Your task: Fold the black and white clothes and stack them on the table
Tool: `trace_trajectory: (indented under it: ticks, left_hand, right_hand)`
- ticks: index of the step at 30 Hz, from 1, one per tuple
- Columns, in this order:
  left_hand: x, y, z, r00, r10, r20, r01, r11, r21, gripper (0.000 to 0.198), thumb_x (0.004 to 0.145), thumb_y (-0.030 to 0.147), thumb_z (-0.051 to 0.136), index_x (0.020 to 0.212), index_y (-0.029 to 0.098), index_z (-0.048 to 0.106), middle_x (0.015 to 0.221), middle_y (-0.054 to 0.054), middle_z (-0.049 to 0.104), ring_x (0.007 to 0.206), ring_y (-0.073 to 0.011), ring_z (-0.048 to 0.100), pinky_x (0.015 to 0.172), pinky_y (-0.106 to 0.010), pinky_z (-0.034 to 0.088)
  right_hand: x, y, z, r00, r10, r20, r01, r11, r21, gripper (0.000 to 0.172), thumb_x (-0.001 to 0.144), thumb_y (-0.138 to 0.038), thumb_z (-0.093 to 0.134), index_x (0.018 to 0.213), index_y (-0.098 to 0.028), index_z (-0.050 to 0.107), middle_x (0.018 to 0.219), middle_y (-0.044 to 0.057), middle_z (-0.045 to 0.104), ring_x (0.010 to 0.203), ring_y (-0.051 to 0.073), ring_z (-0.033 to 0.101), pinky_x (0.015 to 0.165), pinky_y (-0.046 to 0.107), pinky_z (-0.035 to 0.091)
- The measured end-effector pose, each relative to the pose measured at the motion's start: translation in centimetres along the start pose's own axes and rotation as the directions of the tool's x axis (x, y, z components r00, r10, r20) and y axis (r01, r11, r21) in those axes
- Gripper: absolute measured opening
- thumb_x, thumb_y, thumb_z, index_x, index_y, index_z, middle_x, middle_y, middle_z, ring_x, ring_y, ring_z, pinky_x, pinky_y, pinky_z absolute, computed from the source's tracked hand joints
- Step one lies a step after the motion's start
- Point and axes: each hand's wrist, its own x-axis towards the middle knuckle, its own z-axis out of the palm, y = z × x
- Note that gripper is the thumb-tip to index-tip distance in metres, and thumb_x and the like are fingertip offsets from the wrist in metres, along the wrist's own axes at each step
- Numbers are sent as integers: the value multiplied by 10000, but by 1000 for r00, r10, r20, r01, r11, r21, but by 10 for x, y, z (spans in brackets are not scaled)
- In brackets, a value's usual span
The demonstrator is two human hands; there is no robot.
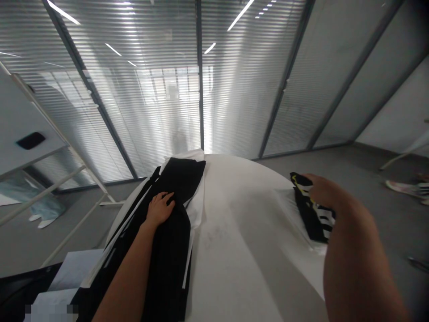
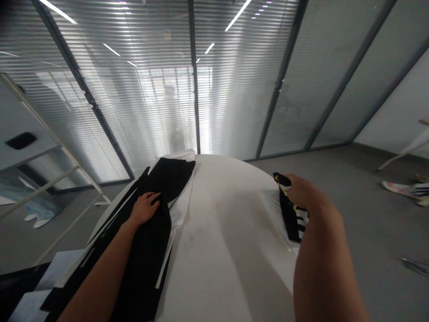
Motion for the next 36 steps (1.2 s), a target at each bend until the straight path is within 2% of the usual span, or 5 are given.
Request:
trace_trajectory:
  ticks: [10,19,23,27,36]
  left_hand:
    - [-15,27,-8,984,128,-125,-132,991,-23,462,861,253,480,1315,271,564,1321,-64,564,1234,-267,477,1053,-452,360]
    - [-32,76,-9,926,327,-188,-377,835,-402,362,907,293,466,1228,243,626,1335,-72,571,1303,-239,452,1152,-482,241]
    - [-44,96,-20,977,77,-201,-215,370,-904,544,905,425,493,1410,236,423,1398,-75,520,1292,-226,477,1090,-394,378]
    - [-62,114,-25,997,59,-53,-52,-24,-998,713,792,494,648,1398,193,424,1356,-114,557,1257,-278,514,1038,-409,441]
    - [-60,130,-29,976,-217,5,3,-9,-1000,517,705,350,775,1155,172,592,1097,-98,698,975,-238,679,884,-405,536]
  right_hand:
    - [-46,-61,-60,971,94,-219,0,920,392,623,721,-98,515,1322,-255,551,1084,136,685,803,226,665,715,338,493]
    - [-73,-142,-35,938,-347,8,28,99,995,509,585,-114,587,1077,-239,615,871,2,705,598,172,647,558,280,515]
    - [-77,-167,-22,877,-477,60,-93,-47,995,592,547,-106,589,1121,-247,591,870,-5,703,645,191,659,598,307,528]
    - [-82,-193,3,854,-507,112,-155,-43,987,569,554,-115,573,1110,-233,584,885,4,691,710,200,653,638,315,528]
    - [-91,-223,70,926,-331,-182,333,490,806,598,706,-238,615,1278,-255,444,1265,97,475,1150,263,494,993,470,405]
